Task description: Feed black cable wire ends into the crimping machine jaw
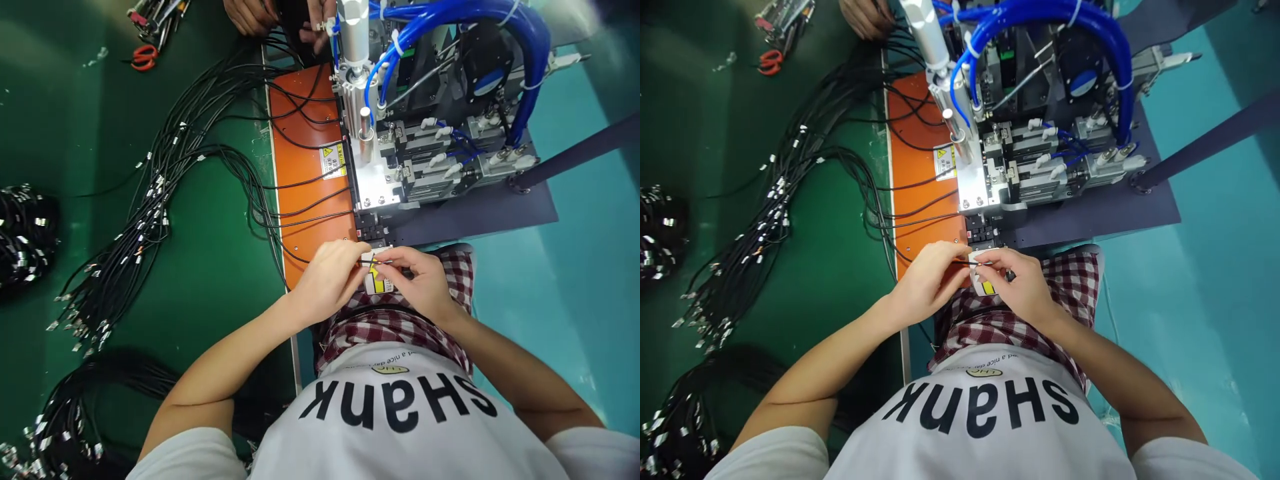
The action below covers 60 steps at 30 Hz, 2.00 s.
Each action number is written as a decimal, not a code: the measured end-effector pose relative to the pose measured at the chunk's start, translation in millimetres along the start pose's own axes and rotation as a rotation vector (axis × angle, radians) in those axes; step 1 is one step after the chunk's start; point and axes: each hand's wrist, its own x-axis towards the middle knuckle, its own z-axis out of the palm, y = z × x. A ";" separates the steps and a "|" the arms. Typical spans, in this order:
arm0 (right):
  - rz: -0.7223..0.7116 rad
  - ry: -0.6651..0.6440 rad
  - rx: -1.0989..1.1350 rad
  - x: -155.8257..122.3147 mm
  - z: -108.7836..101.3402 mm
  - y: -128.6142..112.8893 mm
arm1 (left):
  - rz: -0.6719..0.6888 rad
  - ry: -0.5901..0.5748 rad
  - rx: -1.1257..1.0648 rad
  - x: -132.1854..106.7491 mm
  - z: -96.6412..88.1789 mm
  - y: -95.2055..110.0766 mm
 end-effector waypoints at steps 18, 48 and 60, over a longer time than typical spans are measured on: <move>0.074 0.011 -0.019 14.3 -17.0 1.4 | -0.099 0.098 -0.358 12.8 15.9 -1.1; 0.115 0.092 0.063 12.6 -3.6 6.8 | -0.399 0.201 -0.821 24.6 24.0 7.7; 0.066 0.038 0.020 9.8 -3.3 1.5 | -0.593 0.172 -1.086 29.4 20.2 10.0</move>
